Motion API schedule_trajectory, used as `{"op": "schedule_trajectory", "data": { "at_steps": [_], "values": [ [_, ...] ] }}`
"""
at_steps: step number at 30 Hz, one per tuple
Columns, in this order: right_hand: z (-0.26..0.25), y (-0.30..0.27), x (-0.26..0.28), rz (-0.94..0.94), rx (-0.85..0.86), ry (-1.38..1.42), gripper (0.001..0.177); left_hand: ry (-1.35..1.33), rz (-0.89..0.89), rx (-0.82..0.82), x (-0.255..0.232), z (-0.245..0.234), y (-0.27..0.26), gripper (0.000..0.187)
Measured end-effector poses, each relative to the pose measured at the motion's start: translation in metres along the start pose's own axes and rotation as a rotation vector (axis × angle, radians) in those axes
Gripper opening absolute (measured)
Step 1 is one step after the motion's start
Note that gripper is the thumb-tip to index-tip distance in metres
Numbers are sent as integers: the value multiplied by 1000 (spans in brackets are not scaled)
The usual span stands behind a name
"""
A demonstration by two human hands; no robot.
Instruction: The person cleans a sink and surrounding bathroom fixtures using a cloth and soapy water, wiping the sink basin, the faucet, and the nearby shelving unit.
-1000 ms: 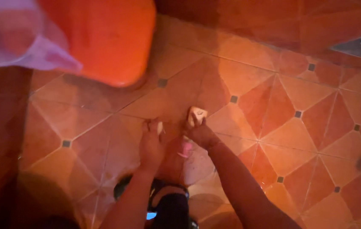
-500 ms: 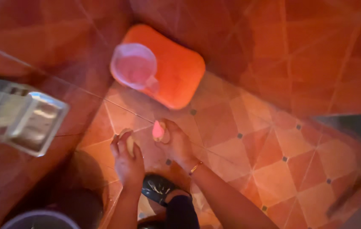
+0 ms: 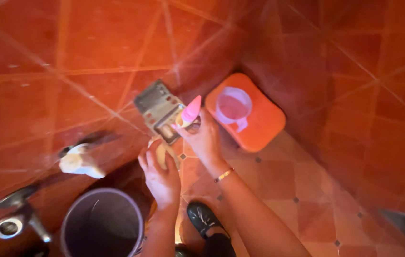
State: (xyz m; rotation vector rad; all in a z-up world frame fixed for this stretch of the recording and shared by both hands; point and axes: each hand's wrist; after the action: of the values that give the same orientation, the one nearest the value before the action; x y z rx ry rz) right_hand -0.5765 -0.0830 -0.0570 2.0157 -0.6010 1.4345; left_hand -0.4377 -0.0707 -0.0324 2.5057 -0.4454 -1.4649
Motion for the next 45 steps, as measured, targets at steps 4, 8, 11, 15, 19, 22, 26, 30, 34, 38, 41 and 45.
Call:
{"op": "schedule_trajectory", "data": {
  "at_steps": [4, 8, 11, 15, 19, 22, 26, 30, 34, 38, 41, 45],
  "values": [
    [59, 24, -1, -1, -26, -111, 59, 33, 4, -10, 20, -16, 17, 38],
    [102, 51, -10, -42, -4, 48, 54, -30, -104, -26, 34, -23, 30, 40],
    [110, 62, -10, -47, -32, -340, 58, -60, -157, -6, 38, -29, 33, 40],
    [111, 62, -4, -101, -41, -314, 57, -71, -183, -21, 41, -30, 38, 38],
    [108, 63, -1, -88, -4, -314, 58, -74, -154, -5, 40, -27, 38, 39],
    [103, 63, -9, -91, 32, -319, 64, -69, -153, 2, 39, -23, 39, 40],
    [88, 52, -33, -192, -51, -308, 69, -57, -80, -23, 40, -19, 37, 40],
    [65, -1, -23, 285, 340, 86, 58, -144, -201, -84, 49, -21, 27, 40],
    [71, -58, 22, 201, 780, 296, 62, -518, -565, -205, 72, -33, 9, 42],
    [120, -73, 44, 239, 632, 324, 56, -1120, -679, -395, 93, -77, 1, 42],
    [155, -78, 60, 246, 471, 327, 49, -643, -537, -295, 90, -111, -15, 32],
    [188, -103, 86, 179, 412, 167, 47, -736, -629, -386, 89, -147, -34, 28]
  ]
}}
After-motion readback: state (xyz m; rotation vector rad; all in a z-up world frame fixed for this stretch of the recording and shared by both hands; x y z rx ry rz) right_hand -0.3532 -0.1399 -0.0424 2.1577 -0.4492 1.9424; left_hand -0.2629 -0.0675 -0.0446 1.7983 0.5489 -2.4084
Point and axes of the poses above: each hand's wrist, its own y-axis towards the middle knuckle, its own z-axis out of the palm, x = y × z, and after that the axes turned 4 degrees about -y, right-handed
